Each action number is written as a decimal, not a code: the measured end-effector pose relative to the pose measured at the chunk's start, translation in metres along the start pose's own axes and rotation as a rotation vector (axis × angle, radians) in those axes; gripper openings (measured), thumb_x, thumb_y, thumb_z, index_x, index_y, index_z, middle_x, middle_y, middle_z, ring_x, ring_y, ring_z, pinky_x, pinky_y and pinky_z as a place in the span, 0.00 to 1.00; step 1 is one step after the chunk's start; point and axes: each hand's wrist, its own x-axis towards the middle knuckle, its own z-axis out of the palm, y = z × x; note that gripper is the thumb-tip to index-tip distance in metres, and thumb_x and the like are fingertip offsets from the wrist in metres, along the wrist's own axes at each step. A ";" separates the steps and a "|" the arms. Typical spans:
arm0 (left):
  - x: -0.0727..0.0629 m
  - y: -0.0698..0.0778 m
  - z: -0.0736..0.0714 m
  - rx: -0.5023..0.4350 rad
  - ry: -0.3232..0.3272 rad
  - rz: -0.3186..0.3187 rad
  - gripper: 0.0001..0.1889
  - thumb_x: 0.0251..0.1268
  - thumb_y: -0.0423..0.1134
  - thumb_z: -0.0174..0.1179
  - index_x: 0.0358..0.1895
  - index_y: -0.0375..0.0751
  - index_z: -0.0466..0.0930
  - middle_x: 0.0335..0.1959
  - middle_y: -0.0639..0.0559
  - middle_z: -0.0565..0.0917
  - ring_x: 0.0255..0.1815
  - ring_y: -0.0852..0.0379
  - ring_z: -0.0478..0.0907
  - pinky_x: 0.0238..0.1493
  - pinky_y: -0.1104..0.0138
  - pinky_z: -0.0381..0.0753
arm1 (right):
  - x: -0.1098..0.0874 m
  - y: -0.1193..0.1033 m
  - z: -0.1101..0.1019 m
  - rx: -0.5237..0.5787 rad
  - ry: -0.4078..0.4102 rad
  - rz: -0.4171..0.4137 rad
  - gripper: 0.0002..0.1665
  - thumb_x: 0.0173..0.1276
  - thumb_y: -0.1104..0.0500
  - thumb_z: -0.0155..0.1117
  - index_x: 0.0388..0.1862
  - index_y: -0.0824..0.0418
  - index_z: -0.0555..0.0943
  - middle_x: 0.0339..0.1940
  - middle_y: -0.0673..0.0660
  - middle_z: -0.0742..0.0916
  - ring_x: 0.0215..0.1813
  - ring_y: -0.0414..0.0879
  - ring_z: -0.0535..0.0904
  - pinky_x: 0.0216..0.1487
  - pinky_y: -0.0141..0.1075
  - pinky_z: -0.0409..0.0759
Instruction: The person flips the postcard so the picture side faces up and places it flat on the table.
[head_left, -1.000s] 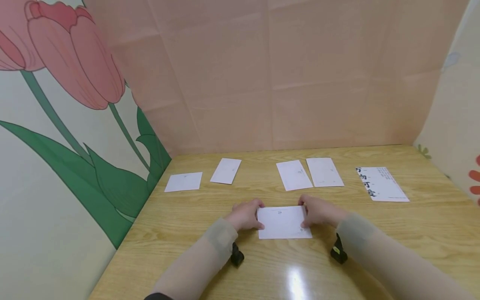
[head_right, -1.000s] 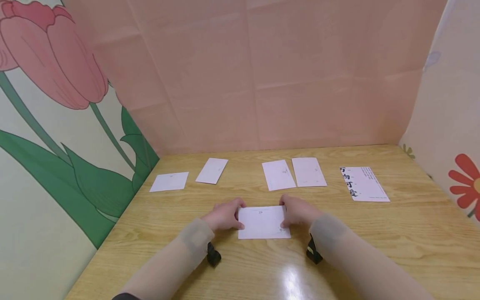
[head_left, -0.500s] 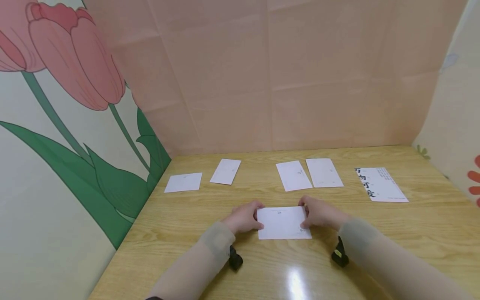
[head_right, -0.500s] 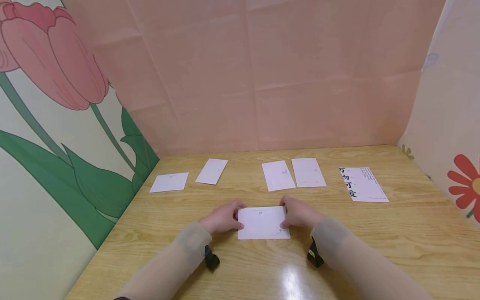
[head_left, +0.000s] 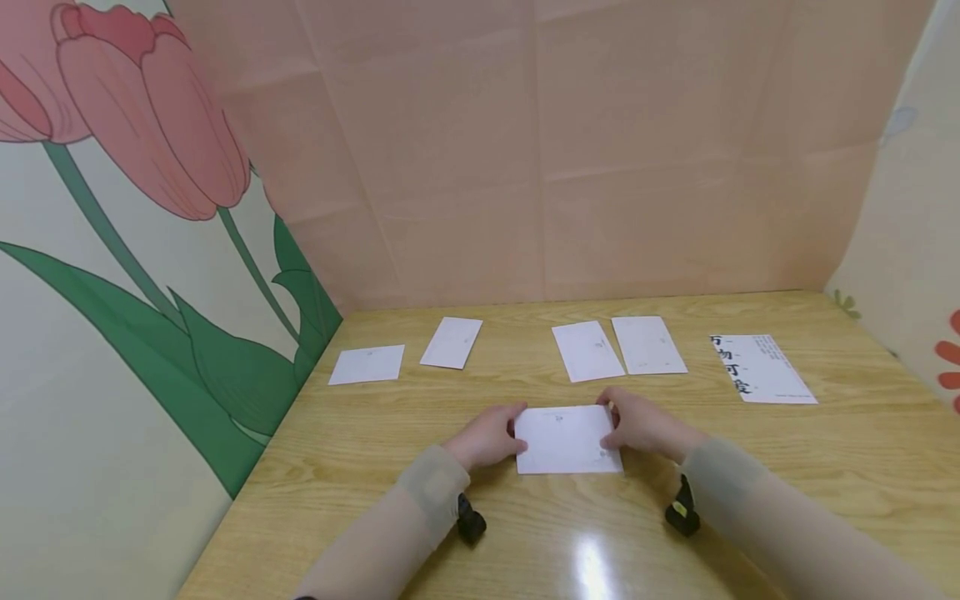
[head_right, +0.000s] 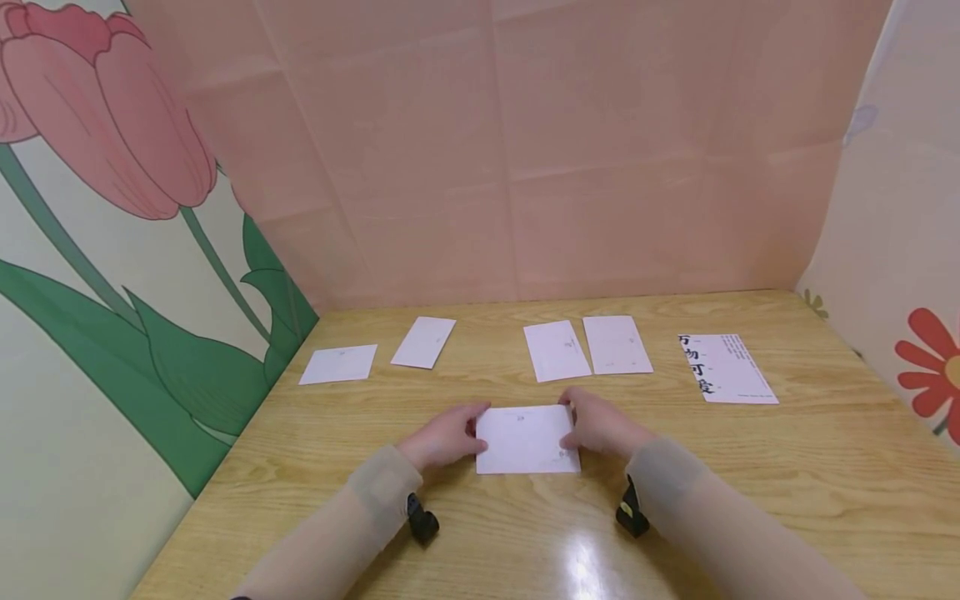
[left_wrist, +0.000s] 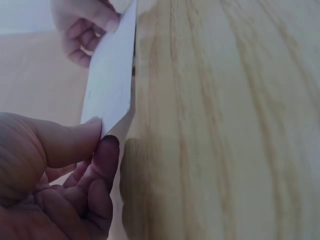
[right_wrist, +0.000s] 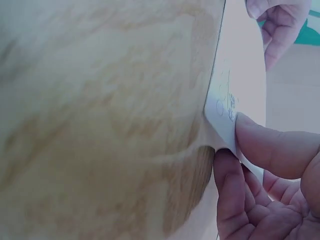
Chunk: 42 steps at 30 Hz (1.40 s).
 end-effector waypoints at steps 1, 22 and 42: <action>0.000 0.001 0.000 -0.006 0.002 -0.003 0.34 0.62 0.37 0.65 0.71 0.42 0.64 0.39 0.55 0.77 0.39 0.58 0.71 0.45 0.65 0.72 | 0.000 0.000 0.000 0.007 0.003 -0.003 0.34 0.55 0.60 0.75 0.58 0.62 0.71 0.41 0.57 0.79 0.41 0.51 0.73 0.44 0.44 0.72; -0.002 0.002 -0.004 -0.380 0.061 -0.093 0.37 0.64 0.34 0.61 0.75 0.54 0.56 0.51 0.49 0.72 0.41 0.52 0.71 0.38 0.63 0.72 | -0.006 0.003 -0.003 0.215 0.052 0.001 0.43 0.59 0.62 0.72 0.69 0.64 0.62 0.45 0.62 0.75 0.43 0.53 0.72 0.43 0.42 0.73; 0.002 -0.001 -0.005 -0.588 0.212 -0.134 0.30 0.63 0.32 0.63 0.68 0.41 0.64 0.38 0.48 0.77 0.38 0.54 0.74 0.41 0.64 0.73 | -0.008 0.005 -0.008 0.485 0.061 -0.002 0.38 0.65 0.63 0.66 0.69 0.67 0.59 0.46 0.62 0.72 0.46 0.52 0.72 0.43 0.39 0.78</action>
